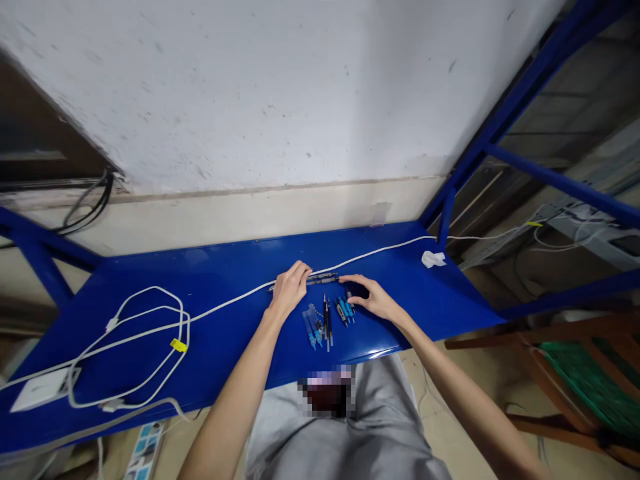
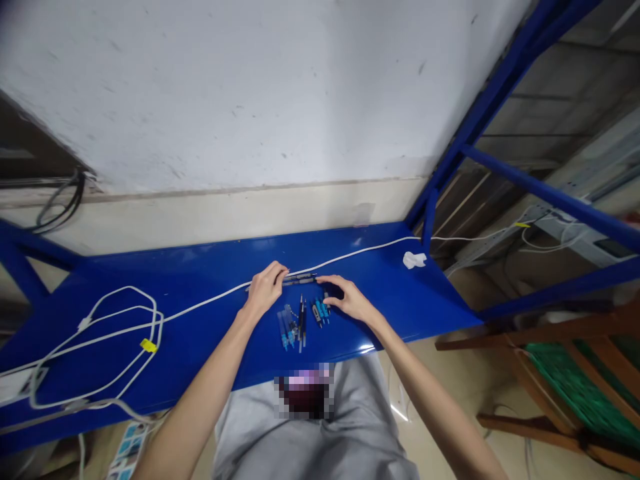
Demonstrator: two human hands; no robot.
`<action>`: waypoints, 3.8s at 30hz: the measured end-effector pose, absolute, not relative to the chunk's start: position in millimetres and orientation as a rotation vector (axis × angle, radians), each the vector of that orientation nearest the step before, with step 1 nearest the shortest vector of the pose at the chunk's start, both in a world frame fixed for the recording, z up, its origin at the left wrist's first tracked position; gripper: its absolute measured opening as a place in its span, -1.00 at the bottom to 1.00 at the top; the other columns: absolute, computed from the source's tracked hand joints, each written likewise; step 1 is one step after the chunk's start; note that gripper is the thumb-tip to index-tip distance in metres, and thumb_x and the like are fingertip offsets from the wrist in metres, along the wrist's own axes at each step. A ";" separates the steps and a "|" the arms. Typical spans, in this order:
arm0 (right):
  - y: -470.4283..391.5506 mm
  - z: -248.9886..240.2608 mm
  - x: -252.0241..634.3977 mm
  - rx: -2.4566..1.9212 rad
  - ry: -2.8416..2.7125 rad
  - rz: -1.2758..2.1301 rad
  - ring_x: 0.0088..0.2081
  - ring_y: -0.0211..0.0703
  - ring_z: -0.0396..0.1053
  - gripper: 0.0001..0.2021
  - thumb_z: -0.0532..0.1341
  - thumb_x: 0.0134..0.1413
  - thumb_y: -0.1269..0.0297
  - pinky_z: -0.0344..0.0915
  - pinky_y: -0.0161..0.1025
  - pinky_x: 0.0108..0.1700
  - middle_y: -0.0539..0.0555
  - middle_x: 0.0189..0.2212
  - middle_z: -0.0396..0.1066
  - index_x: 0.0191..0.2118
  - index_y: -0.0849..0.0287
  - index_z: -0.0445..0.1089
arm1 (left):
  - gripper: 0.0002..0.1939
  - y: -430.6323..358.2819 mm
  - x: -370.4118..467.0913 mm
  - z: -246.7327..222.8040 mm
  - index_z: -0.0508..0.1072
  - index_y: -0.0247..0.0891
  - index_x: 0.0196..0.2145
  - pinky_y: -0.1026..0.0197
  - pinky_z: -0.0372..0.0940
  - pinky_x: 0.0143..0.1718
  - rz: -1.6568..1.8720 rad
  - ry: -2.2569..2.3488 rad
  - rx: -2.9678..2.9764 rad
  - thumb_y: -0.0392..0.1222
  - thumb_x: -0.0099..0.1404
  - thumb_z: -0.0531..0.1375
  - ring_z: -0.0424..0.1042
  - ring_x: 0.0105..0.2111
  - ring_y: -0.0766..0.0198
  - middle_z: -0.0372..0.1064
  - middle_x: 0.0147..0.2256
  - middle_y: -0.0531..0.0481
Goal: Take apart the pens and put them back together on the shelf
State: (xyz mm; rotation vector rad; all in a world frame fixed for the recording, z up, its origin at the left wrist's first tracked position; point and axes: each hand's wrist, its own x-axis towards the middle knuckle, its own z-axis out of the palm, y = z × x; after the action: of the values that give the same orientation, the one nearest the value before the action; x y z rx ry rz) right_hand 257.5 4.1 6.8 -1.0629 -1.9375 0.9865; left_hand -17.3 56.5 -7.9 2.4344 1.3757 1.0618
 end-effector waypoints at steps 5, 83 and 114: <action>8.3 11.8 269.8 -1.046 -1.960 1.149 0.27 0.15 0.33 -0.35 0.44 0.07 0.03 0.16 0.14 0.37 0.18 0.22 0.40 0.27 0.00 0.37 | -0.78 57.0 -18.3 -8.6 0.44 -0.20 -0.23 0.27 0.25 -0.29 1.062 1.363 2.409 -0.20 0.54 0.03 0.47 -0.31 0.29 0.48 -0.24 -0.01; 77.7 -11.1 200.6 -0.905 -1.405 1.272 -0.54 -0.23 0.39 -0.69 0.43 0.00 0.06 0.36 -0.29 -0.43 0.04 -0.50 0.52 -0.25 0.20 0.57 | -0.68 50.5 -10.7 -10.5 0.55 -0.23 -0.09 0.32 0.27 -0.36 1.064 1.395 2.671 -0.11 0.56 0.01 0.54 -0.30 0.31 0.49 -0.26 -0.05; 57.6 -6.5 175.8 -1.007 -1.986 0.445 -0.24 -0.08 0.42 -0.75 0.17 0.39 0.16 0.33 -0.19 -0.14 0.14 -0.28 0.51 -0.14 0.15 0.55 | -0.40 51.4 -5.6 -9.4 0.19 -0.19 0.30 0.01 0.42 0.11 1.082 1.145 2.598 -0.37 0.33 0.14 0.35 0.13 0.04 0.17 0.15 -0.24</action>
State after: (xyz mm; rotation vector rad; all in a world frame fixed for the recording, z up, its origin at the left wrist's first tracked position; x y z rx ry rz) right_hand 175.8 57.6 -6.5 -1.0072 -1.9859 0.4450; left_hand -5.6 51.4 -9.4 2.5981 1.1450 1.0824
